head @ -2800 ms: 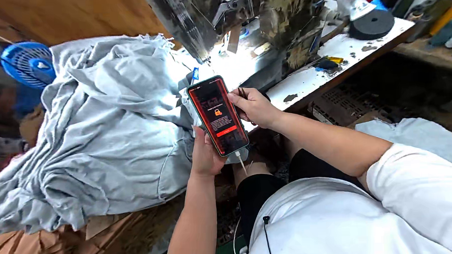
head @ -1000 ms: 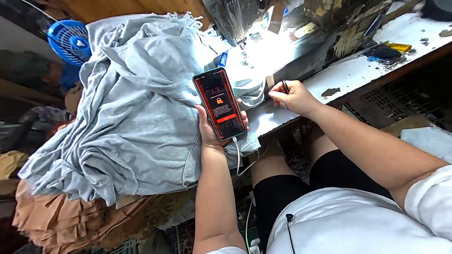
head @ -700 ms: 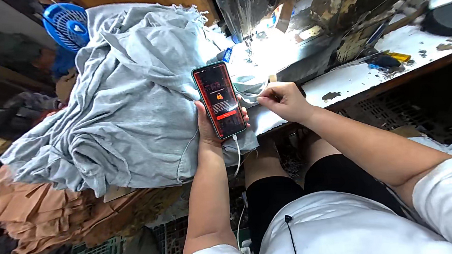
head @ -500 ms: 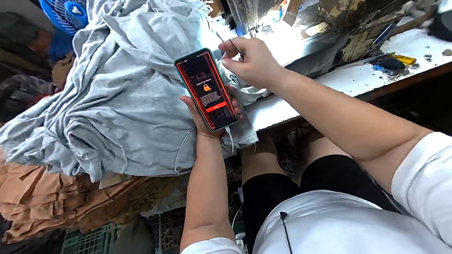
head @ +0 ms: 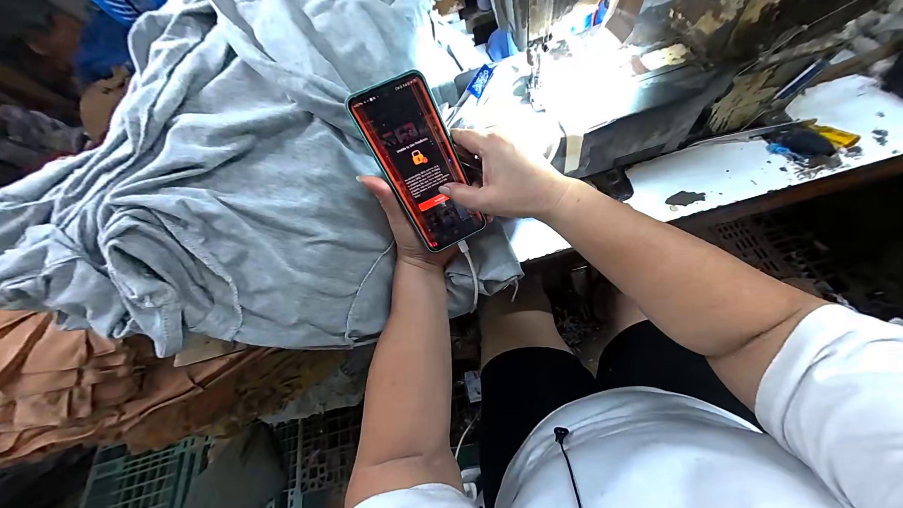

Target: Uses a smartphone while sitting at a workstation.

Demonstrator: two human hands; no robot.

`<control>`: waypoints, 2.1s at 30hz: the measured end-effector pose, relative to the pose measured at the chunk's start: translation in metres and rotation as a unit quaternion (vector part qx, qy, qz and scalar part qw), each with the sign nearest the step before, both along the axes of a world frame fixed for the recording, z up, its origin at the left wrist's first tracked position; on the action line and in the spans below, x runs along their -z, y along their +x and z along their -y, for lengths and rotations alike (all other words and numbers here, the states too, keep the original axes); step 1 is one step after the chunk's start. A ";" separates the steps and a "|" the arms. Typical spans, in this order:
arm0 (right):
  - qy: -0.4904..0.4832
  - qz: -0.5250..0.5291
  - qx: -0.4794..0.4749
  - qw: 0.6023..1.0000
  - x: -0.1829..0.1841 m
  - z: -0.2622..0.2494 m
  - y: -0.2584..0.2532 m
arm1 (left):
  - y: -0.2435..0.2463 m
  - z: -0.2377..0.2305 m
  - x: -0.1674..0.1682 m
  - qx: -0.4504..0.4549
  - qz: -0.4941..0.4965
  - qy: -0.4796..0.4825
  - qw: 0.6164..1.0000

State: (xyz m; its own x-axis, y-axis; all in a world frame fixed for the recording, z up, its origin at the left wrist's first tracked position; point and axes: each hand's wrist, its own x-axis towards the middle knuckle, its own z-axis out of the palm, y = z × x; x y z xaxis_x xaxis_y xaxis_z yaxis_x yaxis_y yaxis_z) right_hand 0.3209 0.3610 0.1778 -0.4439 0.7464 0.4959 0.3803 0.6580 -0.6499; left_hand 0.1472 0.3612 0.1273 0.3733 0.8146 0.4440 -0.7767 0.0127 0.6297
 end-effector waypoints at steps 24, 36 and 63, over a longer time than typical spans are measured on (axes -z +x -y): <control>-0.045 0.009 0.028 0.999 -0.005 0.002 0.001 | 0.000 0.005 0.000 -0.023 -0.046 -0.001 0.999; -0.028 0.017 0.026 0.999 0.003 0.002 0.005 | -0.004 0.002 0.005 -0.004 -0.055 0.000 0.998; -0.129 -0.095 0.048 0.986 0.005 0.008 -0.004 | 0.001 0.000 0.001 -0.016 -0.040 0.006 0.999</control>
State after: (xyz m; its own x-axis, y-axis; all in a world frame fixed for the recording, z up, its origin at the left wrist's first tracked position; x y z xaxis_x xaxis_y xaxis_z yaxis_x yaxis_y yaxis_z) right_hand 0.3170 0.3525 0.1733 -0.2826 0.8925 0.3515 0.2874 0.4284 -0.8567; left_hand 0.1486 0.3609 0.1261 0.3821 0.8212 0.4238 -0.7243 -0.0187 0.6892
